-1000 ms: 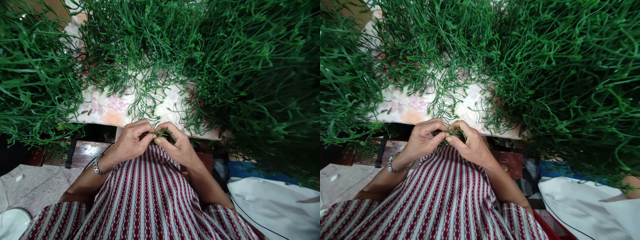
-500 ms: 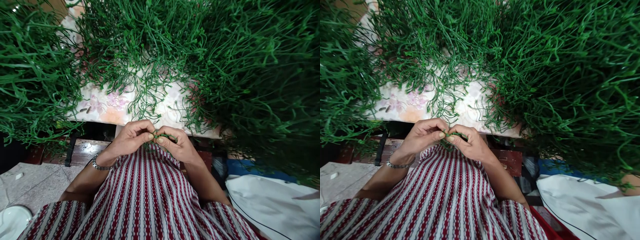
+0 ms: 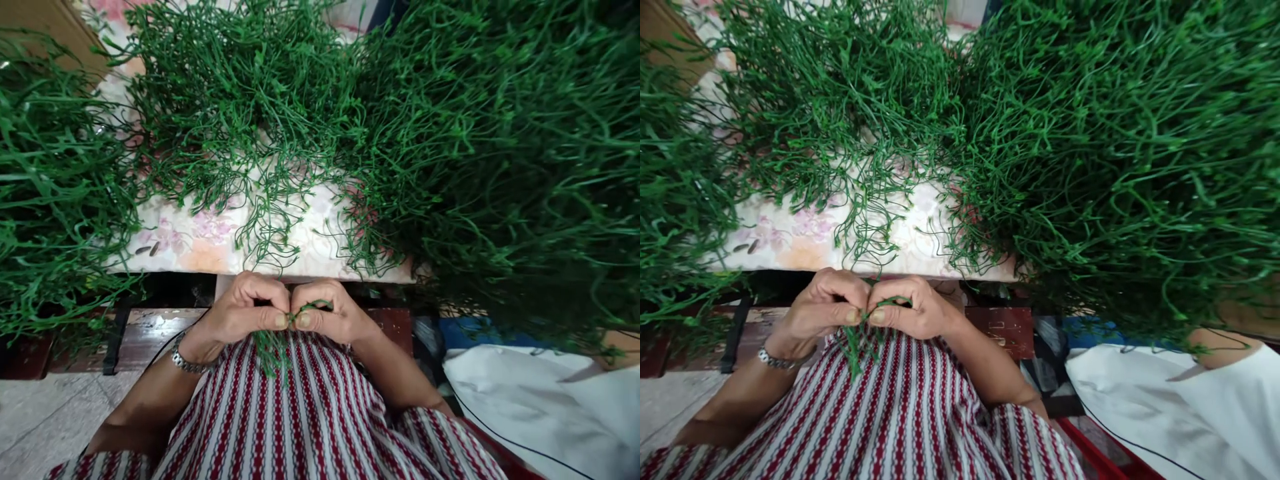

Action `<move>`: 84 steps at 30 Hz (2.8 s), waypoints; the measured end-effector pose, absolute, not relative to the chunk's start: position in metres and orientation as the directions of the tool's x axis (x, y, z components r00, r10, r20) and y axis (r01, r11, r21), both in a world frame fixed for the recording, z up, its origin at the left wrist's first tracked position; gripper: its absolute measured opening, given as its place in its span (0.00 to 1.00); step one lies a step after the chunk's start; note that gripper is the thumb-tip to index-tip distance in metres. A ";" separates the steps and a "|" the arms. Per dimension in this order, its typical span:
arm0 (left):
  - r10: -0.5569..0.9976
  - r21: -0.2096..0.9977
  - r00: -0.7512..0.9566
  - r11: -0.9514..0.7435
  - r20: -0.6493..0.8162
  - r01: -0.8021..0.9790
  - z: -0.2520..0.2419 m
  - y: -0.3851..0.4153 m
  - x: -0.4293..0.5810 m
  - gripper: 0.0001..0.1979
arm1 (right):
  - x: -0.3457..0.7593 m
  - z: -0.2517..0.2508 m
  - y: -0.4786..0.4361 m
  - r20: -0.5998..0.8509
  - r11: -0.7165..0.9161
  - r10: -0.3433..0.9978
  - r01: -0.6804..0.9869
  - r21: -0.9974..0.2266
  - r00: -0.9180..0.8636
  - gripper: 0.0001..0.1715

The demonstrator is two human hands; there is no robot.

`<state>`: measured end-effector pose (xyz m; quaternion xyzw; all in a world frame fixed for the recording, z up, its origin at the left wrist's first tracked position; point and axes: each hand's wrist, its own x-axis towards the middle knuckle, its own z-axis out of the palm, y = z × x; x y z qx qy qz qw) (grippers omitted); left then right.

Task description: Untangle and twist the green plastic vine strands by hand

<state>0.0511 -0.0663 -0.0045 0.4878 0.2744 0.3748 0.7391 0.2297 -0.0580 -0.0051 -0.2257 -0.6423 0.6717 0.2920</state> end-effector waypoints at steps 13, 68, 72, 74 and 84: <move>0.970 0.894 0.133 0.241 -0.205 -0.378 0.009 -0.045 0.054 0.10 | 0.246 0.007 -0.048 0.083 0.100 0.945 0.040 -0.994 -0.317 0.19; 0.997 0.966 -0.030 -0.073 0.068 -0.247 -0.006 -0.053 0.071 0.02 | 0.221 -0.013 -0.051 0.251 0.417 0.876 0.382 -0.825 -0.413 0.05; 0.995 0.878 0.093 0.067 -0.026 -0.473 0.000 -0.050 0.070 0.01 | 0.224 -0.011 -0.049 0.220 0.367 0.859 0.256 -0.895 -0.462 0.08; 0.983 0.831 0.163 0.164 -0.089 -0.531 0.003 -0.049 0.070 0.02 | 0.224 -0.011 -0.048 0.202 0.331 0.848 0.192 -0.924 -0.489 0.09; 0.989 0.909 0.073 0.147 -0.128 -0.391 0.004 -0.049 0.080 0.05 | 0.223 -0.014 -0.050 0.083 0.270 0.878 0.344 -0.899 -0.471 0.09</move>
